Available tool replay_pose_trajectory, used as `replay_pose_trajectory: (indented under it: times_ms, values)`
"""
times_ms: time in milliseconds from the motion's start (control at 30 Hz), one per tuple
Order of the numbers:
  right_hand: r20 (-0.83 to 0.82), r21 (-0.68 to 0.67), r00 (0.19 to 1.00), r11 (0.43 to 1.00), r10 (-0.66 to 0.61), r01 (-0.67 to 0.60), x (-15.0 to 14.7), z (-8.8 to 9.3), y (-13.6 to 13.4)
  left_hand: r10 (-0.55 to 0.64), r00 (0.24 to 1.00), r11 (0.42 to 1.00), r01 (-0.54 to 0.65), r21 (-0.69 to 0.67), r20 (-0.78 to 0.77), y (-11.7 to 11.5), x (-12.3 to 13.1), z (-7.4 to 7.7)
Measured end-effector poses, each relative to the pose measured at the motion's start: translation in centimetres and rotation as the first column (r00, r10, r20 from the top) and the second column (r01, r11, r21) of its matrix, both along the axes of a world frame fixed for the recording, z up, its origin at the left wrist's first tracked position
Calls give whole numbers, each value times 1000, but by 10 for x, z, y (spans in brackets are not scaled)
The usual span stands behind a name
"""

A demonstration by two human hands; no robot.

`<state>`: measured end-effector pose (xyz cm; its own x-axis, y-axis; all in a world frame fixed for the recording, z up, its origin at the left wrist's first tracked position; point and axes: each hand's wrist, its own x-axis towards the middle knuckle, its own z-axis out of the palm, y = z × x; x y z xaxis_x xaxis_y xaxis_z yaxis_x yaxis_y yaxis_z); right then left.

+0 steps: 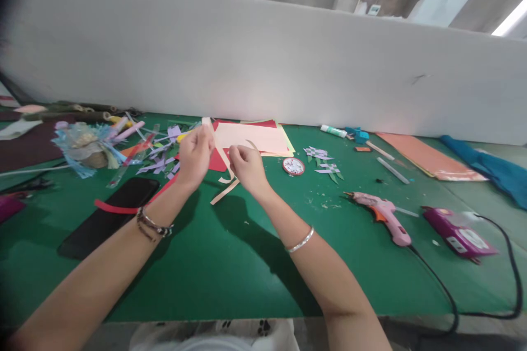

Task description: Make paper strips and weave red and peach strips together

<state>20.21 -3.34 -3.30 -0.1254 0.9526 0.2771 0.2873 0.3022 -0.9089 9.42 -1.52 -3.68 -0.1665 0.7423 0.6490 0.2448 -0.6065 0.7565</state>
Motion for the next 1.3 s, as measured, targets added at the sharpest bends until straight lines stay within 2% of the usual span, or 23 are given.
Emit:
replay_pose_trajectory:
  times_ms: [100,167,267,333,367,433,467,500,533,567,600,633,667,767,833,867,933,1000,1033,1100,1167,1233,1300]
  values:
    - [94,43,996,999,-4,0,6,6,1,-23,996,997,15,-81,-92,7,-18,10]
    - [175,75,984,996,25,-38,14,12,3,117,958,984,-148,-100,-260,12,-31,12]
    - [320,69,942,989,105,-134,26,22,1,335,757,900,-433,-47,-561,19,-43,9]
    - [393,63,903,975,172,-213,31,31,-5,367,665,882,-471,16,-650,21,-43,6]
    - [406,65,890,964,209,-256,33,35,-9,352,663,895,-446,30,-661,20,-41,6]
    - [381,71,882,942,278,-328,36,43,-17,221,732,954,-299,-12,-644,15,-34,9]
    - [352,77,883,930,311,-359,37,46,-21,88,785,983,-168,-73,-614,11,-29,11]
    - [315,89,885,918,342,-386,38,49,-24,-107,818,988,24,-153,-566,7,-23,13]
    - [275,108,888,906,368,-409,39,51,-26,-348,800,935,258,-244,-489,2,-17,14]
    - [232,132,892,895,389,-425,40,53,-27,-569,726,821,474,-318,-387,-2,-12,14]
    - [188,160,897,888,401,-431,42,54,-28,-715,641,696,621,-361,-279,-5,-6,12]
    - [146,186,903,885,404,-426,44,55,-28,-796,575,599,701,-387,-190,-7,-1,9]
    - [111,208,911,888,396,-411,46,56,-27,-832,541,536,728,-427,-123,-8,3,5]
    - [81,221,927,901,365,-374,55,59,-24,-808,584,475,723,-501,76,-4,9,-9]
    - [163,155,906,896,392,-415,61,60,-22,-740,623,464,746,-478,254,0,10,-15]
    - [232,88,873,884,430,-459,63,60,-20,-694,628,462,763,-451,352,3,10,-16]
    - [384,-99,753,835,534,-542,66,59,-17,-598,600,455,800,-391,531,5,10,-15]
    - [510,-260,633,806,582,-532,65,56,-14,-516,551,440,827,-348,656,5,11,-12]
    - [563,-288,612,825,556,-486,64,54,-12,-485,535,432,834,-343,692,5,11,-10]
    - [639,-202,667,920,385,-337,61,50,-10,-440,532,425,833,-354,723,5,12,-8]
    - [603,8,790,989,113,-148,56,46,-7,-432,548,422,825,-377,716,4,13,-7]
    - [456,180,887,984,-68,-17,51,42,-5,-467,563,399,822,-405,682,4,12,-8]
    - [342,241,938,970,-60,-26,47,39,-2,-514,578,365,816,-449,633,4,11,-9]
